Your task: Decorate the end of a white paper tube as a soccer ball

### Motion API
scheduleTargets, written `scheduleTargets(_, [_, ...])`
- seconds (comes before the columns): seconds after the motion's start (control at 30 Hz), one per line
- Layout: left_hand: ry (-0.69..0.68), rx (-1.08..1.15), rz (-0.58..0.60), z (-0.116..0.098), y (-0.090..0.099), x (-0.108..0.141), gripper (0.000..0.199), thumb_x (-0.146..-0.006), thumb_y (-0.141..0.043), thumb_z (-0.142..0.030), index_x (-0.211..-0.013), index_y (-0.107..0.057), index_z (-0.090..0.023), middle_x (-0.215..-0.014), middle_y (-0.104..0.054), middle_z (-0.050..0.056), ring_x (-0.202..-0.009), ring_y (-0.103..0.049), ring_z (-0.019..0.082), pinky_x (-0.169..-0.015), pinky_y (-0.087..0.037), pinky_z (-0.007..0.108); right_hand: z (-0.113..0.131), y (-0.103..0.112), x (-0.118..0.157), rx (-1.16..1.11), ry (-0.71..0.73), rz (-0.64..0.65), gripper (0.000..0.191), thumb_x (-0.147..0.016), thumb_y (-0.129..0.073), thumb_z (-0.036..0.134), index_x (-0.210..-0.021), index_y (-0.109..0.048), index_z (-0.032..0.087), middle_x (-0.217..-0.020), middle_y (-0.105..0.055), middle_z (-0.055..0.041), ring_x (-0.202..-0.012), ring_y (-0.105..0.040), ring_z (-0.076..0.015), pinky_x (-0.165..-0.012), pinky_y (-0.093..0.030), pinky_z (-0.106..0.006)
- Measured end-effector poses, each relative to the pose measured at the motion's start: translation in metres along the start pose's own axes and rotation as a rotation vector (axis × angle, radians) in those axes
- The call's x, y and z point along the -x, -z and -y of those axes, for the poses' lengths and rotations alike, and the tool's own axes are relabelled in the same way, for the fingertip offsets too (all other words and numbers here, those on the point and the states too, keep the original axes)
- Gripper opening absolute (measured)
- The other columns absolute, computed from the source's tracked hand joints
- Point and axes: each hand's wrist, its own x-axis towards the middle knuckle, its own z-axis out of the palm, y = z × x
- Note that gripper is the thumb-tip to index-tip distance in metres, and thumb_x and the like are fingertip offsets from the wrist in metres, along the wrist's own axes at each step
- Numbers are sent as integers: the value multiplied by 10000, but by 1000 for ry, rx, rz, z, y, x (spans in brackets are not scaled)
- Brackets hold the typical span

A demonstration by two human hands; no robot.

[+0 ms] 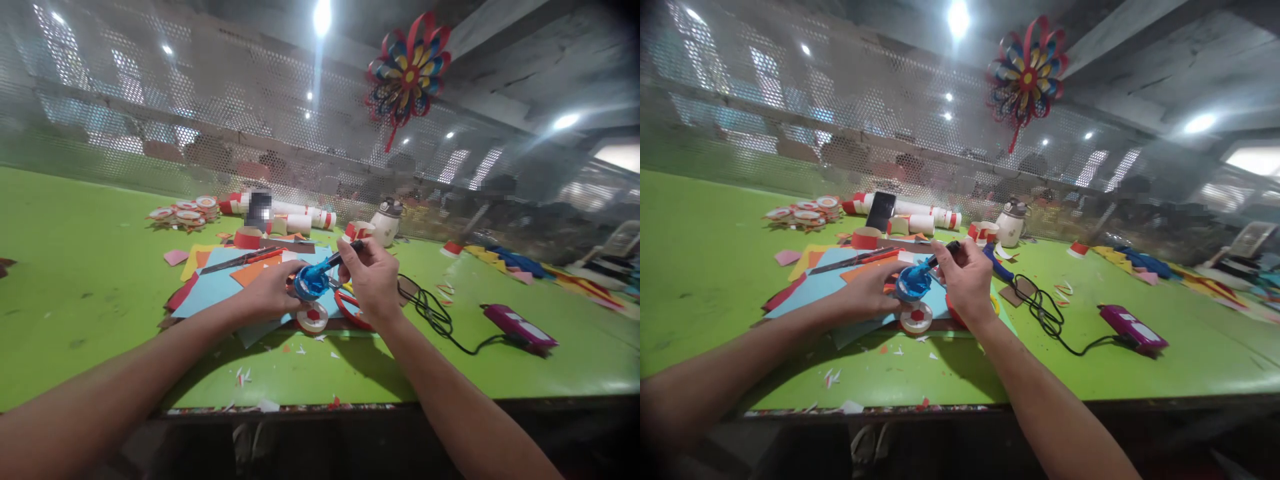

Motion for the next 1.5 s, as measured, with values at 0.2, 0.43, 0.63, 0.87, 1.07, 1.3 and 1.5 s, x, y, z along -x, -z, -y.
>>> scheduleTargets(0.2, [-8, -52, -14, -1, 0, 1, 436, -649, -775, -303, -1050, -639, -203, -1025, -707, 72, -923, -657, 274, -805, -494, 389, -2, 0, 2, 29, 35, -32, 300, -807, -717, 429, -719, -540, 203, -489, -558, 60, -415, -527, -94, -417, -438, -235])
scheduleTargets(0.43, [-31, -4, 8, 1, 3, 0, 461, -657, -762, -310, -1083, -642, -180, -1066, -707, 96, -950, -656, 273, -834, -494, 387, 1, 4, -2, 14, 65, -46, 313, -806, -717, 425, -707, -514, 207, -494, -561, 63, -405, -522, -89, -402, -430, -229])
scheduleTargets(0.63, [-32, 74, 53, 2, 6, 2, 439, -654, -761, -293, -1072, -660, -206, -1011, -725, 62, -920, -670, 259, -825, -508, 380, 1, 13, -8, 20, 89, -41, 283, -827, -707, 410, -724, -553, 196, -487, -562, 55, -414, -515, -91, -420, -429, -233])
scheduleTargets(0.87, [-5, 185, 108, 8, 7, 0, 415, -629, -783, -284, -1021, -663, -221, -983, -726, 41, -897, -674, 244, -818, -516, 372, 2, 21, -12, 23, 157, -10, 256, -849, -686, 414, -766, -583, 195, -512, -558, 50, -439, -517, -98, -446, -442, -248])
scheduleTargets(1.07, [7, 280, 154, 8, 11, -2, 440, -596, -814, -293, -977, -632, -168, -982, -721, 68, -908, -667, 242, -839, -505, 373, 5, 25, -16, -4, 200, 32, 260, -863, -660, 443, -840, -589, 194, -542, -570, 45, -457, -536, -106, -465, -472, -256])
scheduleTargets(1.3, [7, 306, 188, 10, 11, -3, 441, -626, -805, -299, -1004, -623, -164, -957, -710, 61, -909, -659, 237, -835, -502, 373, 3, 28, -18, 25, 220, 199, 243, -878, -646, 428, -866, -589, 192, -591, -583, 40, -506, -574, -106, -506, -509, -248])
scheduleTargets(1.5, [-14, 247, 192, 12, 12, -2, 449, -622, -807, -300, -1024, -649, -176, -969, -701, 50, -909, -646, 242, -825, -485, 367, 1, 32, -22, 16, 211, 201, 248, -897, -622, 439, -877, -565, 198, -576, -554, 51, -487, -559, -107, -489, -488, -255])
